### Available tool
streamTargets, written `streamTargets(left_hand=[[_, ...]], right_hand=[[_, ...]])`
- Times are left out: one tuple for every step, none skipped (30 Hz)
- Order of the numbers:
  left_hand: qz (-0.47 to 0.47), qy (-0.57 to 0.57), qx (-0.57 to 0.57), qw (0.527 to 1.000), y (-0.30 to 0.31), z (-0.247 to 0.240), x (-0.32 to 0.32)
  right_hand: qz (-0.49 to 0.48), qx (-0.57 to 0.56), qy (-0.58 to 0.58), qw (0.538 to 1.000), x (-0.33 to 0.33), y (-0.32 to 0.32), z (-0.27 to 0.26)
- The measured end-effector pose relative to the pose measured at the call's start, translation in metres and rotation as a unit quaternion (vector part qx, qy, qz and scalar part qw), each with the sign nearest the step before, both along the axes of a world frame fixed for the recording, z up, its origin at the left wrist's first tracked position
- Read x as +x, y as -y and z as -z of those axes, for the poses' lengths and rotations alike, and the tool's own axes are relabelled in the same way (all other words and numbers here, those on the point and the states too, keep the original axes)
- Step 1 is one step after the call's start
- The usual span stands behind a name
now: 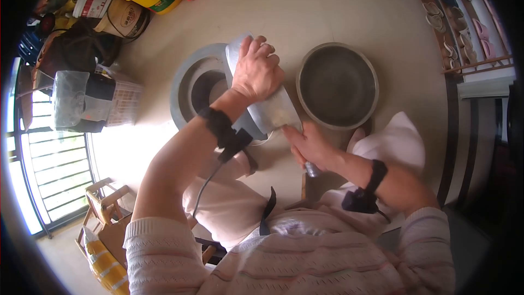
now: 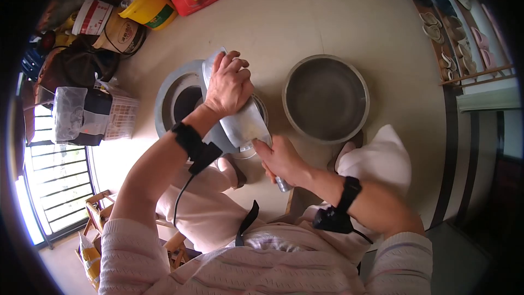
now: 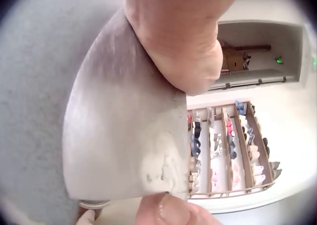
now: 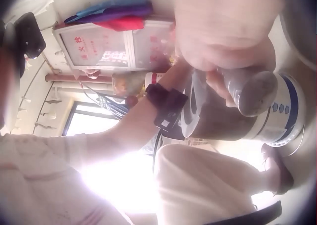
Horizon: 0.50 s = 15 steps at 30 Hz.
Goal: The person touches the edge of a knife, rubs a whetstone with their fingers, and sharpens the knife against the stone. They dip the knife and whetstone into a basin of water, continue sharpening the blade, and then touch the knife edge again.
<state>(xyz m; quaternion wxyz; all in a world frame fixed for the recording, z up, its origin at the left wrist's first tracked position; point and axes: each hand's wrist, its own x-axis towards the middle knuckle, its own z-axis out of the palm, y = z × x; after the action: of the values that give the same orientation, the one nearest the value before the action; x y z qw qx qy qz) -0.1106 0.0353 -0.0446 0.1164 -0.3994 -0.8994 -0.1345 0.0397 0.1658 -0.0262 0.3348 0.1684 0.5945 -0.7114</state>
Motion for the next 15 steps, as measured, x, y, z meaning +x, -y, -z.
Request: streamTargets(left_hand=[[0.004,-0.001,0.005,1.000,0.000,0.000,-0.001],[0.002,0.009,0.006,1.000,0.000,0.001,-0.002],[0.005,0.020,0.000,1.000,0.002,0.002,-0.007],[0.010,0.021,-0.006,1.000,0.003,-0.001,-0.016],[0.012,0.016,-0.002,1.000,0.005,0.001,-0.026],[0.014,0.011,-0.002,1.000,0.007,0.001,-0.037],[0.013,0.013,-0.019,1.000,0.009,0.001,-0.047],[0.012,0.013,-0.038,0.999,0.011,-0.001,-0.056],[0.008,-0.016,-0.012,1.000,0.011,-0.002,-0.063],[0.011,-0.021,-0.012,1.000,0.011,-0.001,-0.065],[0.012,-0.030,-0.006,0.999,0.013,0.003,-0.066],[0.014,-0.037,-0.002,0.999,0.013,0.004,-0.066],[0.021,-0.042,-0.002,0.999,0.011,0.003,-0.057],[0.028,-0.027,0.015,0.999,0.010,0.004,-0.045],[0.023,-0.033,0.024,0.999,0.007,0.006,-0.029]], right_hand=[[0.004,-0.013,0.006,1.000,0.001,-0.002,-0.001],[0.007,-0.026,0.016,1.000,0.005,-0.003,-0.002],[0.006,-0.027,-0.008,1.000,0.001,-0.003,-0.003],[0.003,-0.027,-0.009,1.000,-0.008,-0.001,-0.003],[-0.002,-0.014,-0.004,1.000,-0.018,0.001,-0.004],[-0.005,-0.001,0.002,1.000,-0.026,0.003,-0.004],[0.006,-0.021,-0.001,1.000,-0.034,0.006,0.003],[0.008,-0.021,-0.006,1.000,-0.043,0.009,0.007],[0.015,-0.034,0.008,0.999,-0.054,0.011,0.006],[0.022,-0.047,0.024,0.998,-0.059,0.013,0.005],[0.027,-0.046,0.026,0.998,-0.058,0.014,0.004],[0.030,-0.050,0.025,0.998,-0.051,0.013,0.002],[0.024,-0.062,0.008,0.998,-0.041,0.012,0.003],[0.017,-0.074,-0.006,0.997,-0.029,0.011,0.003],[0.018,-0.076,-0.001,0.997,-0.014,0.007,0.002]])
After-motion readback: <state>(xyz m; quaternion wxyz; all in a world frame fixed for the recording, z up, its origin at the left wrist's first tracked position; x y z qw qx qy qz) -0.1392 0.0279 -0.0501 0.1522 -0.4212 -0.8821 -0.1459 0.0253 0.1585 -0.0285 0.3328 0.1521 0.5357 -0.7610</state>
